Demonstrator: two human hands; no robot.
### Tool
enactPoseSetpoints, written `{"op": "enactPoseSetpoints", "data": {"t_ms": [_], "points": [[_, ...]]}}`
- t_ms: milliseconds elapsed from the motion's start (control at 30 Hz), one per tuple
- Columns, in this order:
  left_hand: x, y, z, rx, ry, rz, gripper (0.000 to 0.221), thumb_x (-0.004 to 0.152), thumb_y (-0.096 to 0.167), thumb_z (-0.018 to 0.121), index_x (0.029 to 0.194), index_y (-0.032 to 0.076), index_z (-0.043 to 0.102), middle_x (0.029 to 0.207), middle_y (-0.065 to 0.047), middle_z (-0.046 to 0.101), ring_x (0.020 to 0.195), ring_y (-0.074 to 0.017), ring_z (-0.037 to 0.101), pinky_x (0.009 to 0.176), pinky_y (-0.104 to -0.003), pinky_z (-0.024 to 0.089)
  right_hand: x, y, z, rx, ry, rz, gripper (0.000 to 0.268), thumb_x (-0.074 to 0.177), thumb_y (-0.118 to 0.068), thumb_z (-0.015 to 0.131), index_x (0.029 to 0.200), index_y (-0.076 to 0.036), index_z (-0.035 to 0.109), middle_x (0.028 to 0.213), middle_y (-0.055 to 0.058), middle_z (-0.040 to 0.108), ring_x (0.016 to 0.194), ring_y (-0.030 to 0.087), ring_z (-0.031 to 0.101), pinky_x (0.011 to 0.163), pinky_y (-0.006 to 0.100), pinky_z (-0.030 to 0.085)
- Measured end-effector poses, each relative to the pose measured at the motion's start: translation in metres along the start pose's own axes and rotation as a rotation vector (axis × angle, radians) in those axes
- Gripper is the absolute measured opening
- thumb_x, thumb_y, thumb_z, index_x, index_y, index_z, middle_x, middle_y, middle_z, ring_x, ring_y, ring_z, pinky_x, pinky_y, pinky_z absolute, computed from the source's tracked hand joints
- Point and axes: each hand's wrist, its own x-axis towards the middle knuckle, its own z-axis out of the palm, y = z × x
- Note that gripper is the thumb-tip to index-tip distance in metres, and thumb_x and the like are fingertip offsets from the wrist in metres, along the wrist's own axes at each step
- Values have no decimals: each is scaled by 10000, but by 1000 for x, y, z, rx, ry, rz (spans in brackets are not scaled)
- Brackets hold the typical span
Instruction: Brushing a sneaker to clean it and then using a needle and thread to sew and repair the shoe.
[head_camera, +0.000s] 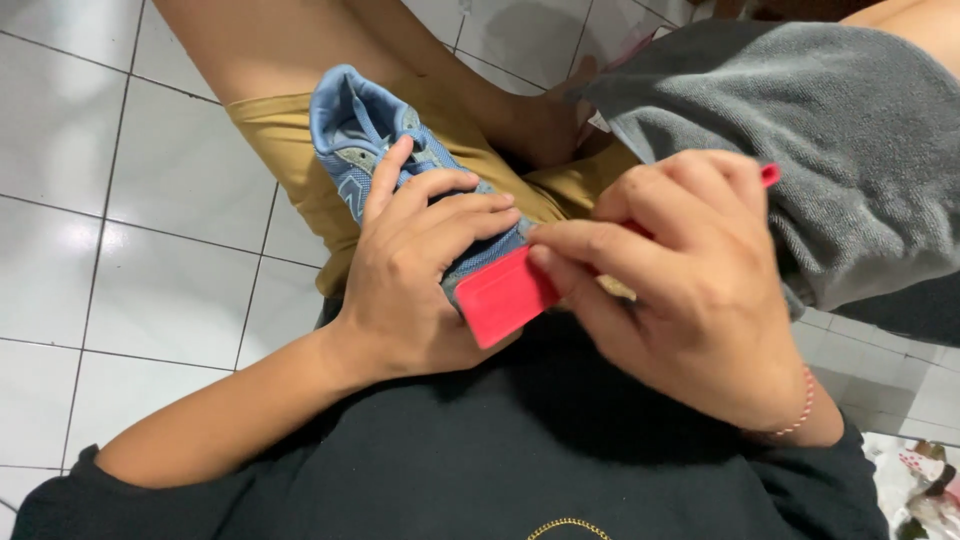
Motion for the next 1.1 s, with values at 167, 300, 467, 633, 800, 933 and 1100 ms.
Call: {"op": "enactPoseSetpoints", "data": {"t_ms": [167,300,467,633,800,933,1100], "points": [[2,5,-1,-3,8,-11,487,678,236,875,1085,21,718,1099,-93,759,1080,-365,677,1203,-701,250,-14,18,-15,-259,-30,122,117,1124,-184,851,1030,-164,784,897,20,586,853,286,519,913,460,330],[1,0,5,14,6,20,432,797,327,777,1096,27,694,1108,-99,747,1083,-370,654,1199,-684,239,5,-9,-2,-15,10,16,73,1035,-159,753,989,-104,742,811,40,526,767,282,470,823,455,335],[2,4,1,0,6,0,477,677,231,867,1070,9,712,1090,-100,753,1073,-362,663,1192,-709,261,-14,27,-10,-208,-82,80,126,1087,-166,815,976,-162,756,861,13,559,818,280,493,886,456,326],[-1,1,4,23,0,16,505,671,287,849,1082,33,705,1090,-98,745,1071,-368,649,1187,-700,250,-2,3,-9,-76,0,140,44,1078,-96,783,1040,-116,772,871,38,547,831,279,501,864,453,322],[1,3,-2,-7,6,-18,508,655,213,874,1094,16,709,1103,-86,750,1082,-349,660,1205,-714,251,-17,29,-7,-228,-50,119,99,1082,-216,853,1026,-201,772,873,-7,582,845,263,520,878,458,319],[2,8,-10,27,-33,-64,577,713,300,817,1232,89,676,1186,-52,738,1193,-340,648,1243,-692,176,-45,14,-33,-131,78,241,54,1164,-16,815,1137,25,837,871,121,586,824,295,509,878,461,359],[-3,-2,-11,124,99,242,310,942,285,811,1210,156,723,1270,-201,655,1205,-435,662,1181,-776,218,-78,15,-29,116,220,522,88,1141,73,720,1202,135,734,1029,239,574,905,273,501,870,352,389]]}}
